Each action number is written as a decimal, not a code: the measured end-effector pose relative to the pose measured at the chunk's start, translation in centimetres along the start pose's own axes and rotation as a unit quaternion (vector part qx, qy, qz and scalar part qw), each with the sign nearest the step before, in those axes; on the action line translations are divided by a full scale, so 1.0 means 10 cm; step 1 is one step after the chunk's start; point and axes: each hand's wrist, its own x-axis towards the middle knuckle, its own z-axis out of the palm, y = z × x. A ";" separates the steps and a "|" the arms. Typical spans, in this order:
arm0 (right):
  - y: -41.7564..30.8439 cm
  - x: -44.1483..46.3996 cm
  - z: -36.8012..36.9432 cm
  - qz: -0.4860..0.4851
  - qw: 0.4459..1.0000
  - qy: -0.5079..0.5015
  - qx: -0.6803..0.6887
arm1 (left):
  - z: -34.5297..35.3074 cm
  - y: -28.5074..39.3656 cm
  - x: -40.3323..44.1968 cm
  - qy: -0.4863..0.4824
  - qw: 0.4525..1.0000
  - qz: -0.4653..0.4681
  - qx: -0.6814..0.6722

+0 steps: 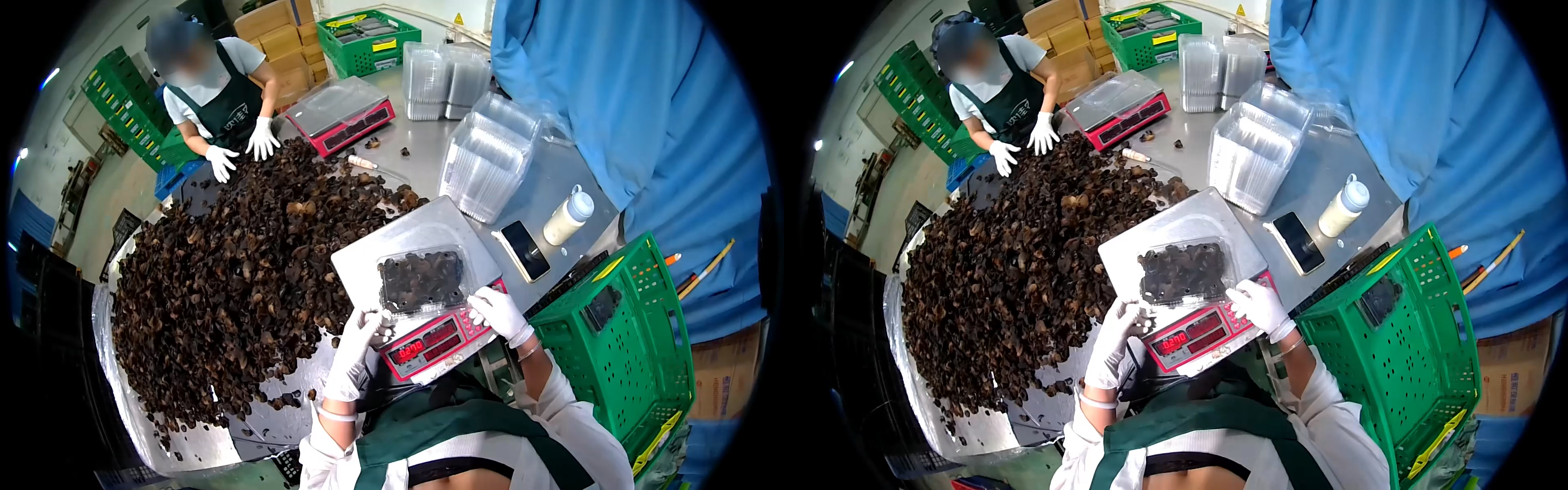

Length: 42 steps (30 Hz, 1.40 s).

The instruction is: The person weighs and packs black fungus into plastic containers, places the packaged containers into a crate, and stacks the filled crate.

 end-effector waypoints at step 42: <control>1.21 -2.49 -3.25 0.229 0.870 0.367 -0.239 | 0.36 -0.13 -0.08 0.009 0.978 0.153 0.139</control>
